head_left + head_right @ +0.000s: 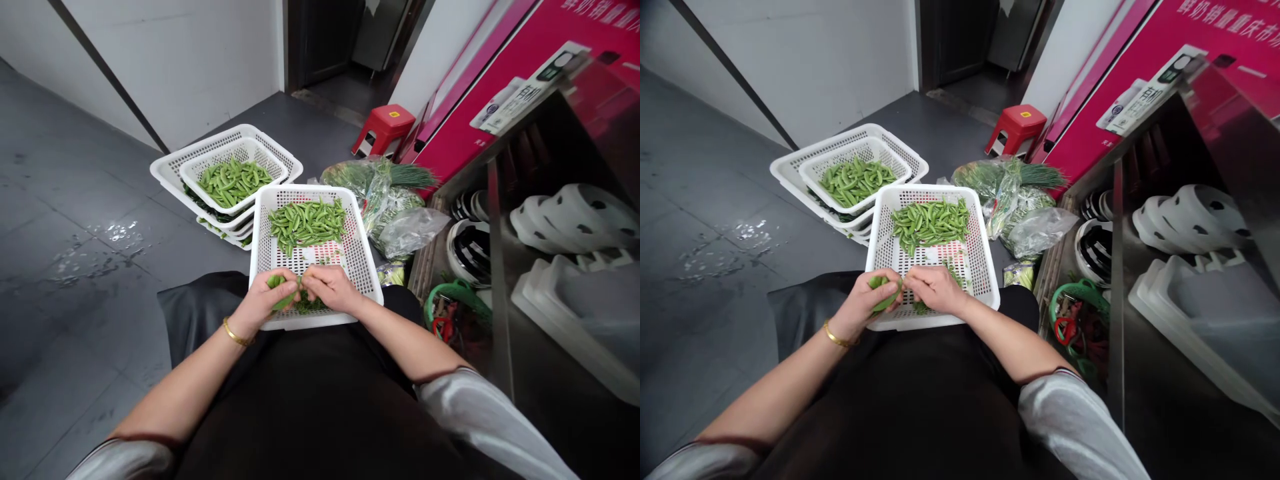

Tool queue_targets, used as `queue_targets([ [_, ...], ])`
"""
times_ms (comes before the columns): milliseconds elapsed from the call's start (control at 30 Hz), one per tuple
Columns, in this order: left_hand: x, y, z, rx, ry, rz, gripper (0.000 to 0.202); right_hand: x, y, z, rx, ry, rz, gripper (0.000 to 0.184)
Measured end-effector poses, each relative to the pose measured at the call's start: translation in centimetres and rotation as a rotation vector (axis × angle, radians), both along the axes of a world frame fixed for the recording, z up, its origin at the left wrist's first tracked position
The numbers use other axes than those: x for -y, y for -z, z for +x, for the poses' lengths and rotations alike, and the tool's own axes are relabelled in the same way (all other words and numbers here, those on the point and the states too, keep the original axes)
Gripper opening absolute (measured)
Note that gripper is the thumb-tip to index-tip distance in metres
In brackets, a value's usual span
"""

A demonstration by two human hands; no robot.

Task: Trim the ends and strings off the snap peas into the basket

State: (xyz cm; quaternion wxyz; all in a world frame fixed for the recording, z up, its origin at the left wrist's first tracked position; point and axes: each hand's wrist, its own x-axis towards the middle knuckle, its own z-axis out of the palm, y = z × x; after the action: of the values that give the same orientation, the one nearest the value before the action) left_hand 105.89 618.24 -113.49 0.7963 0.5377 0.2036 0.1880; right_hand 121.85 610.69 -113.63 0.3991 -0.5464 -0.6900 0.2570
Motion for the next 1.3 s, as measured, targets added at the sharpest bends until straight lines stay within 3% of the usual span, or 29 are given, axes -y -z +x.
queue_targets([
  [67, 0.9, 0.7, 0.9, 0.065, -0.207, -0.122, 0.02, -0.4, 0.7, -0.8, -0.059, 0.174, 0.005, 0.027],
  [133, 0.7, 1.7, 1.3, 0.066, -0.383, -0.168, 0.019, -0.3, 1.5, -1.0, -0.058, 0.222, -0.013, 0.026],
  [267, -2.3, 3.4, 0.3, 0.057, -0.659, -0.231, 0.016, 0.2, 2.7, 1.1, 0.098, 0.052, -0.189, 0.023],
  [333, -4.0, 3.9, -0.5, 0.058, -0.625, -0.363, 0.014, -0.7, 3.3, 2.9, 0.258, -0.106, -0.386, 0.022],
  [400, -4.8, 4.3, -1.0, 0.042, -0.522, -0.506, 0.015, -2.8, 4.1, 4.1, 0.402, -0.139, -0.554, 0.033],
  [500, -4.7, 4.5, -0.8, 0.044, -0.396, -0.583, 0.024, -7.9, 6.1, 4.5, 0.591, 0.127, -0.591, 0.042],
  [567, -4.3, 4.5, -0.6, 0.059, -0.323, -0.573, 0.02, -11.4, 7.7, 3.9, 0.678, 0.246, -0.635, 0.047],
  [667, -4.0, 4.3, -0.5, 0.02, -0.256, -0.541, 0.022, -14.8, 9.8, 3.2, 0.662, 0.274, -0.695, 0.038],
  [733, -4.1, 4.2, -0.7, -0.028, -0.271, -0.516, 0.024, -15.1, 10.4, 3.2, 0.608, 0.27, -0.683, 0.029],
  [833, -4.2, 4.5, -0.7, -0.12, -0.302, -0.478, 0.023, -13.0, 10.1, 4.0, 0.491, 0.274, -0.659, 0.026],
  [933, -3.9, 5.3, -0.1, -0.224, -0.269, -0.42, 0.027, -8.7, 8.8, 4.3, 0.287, 0.259, -0.677, 0.032],
  [1033, -3.0, 6.1, 0.9, -0.251, -0.24, -0.379, 0.031, -3.9, 7.6, 3.0, -0.4, 0.168, -0.704, 0.032],
  [1100, -2.3, 6.1, 1.4, -0.212, -0.249, -0.337, 0.031, -1.3, 7.3, 1.5, -0.873, 0.033, -0.717, 0.034],
  [1133, -2.0, 6.0, 1.5, -0.181, -0.254, -0.306, 0.03, -0.3, 7.2, 0.8, -1.007, -0.035, -0.732, 0.034],
  [1200, -1.5, 5.3, 1.5, -0.12, -0.241, -0.239, 0.028, 0.8, 7.1, -0.2, -1.125, -0.122, -0.767, 0.034],
  [1300, -1.0, 4.0, 1.1, -0.077, -0.153, -0.196, 0.027, 1.1, 6.0, -0.3, -1.041, -0.198, -0.831, 0.031],
])
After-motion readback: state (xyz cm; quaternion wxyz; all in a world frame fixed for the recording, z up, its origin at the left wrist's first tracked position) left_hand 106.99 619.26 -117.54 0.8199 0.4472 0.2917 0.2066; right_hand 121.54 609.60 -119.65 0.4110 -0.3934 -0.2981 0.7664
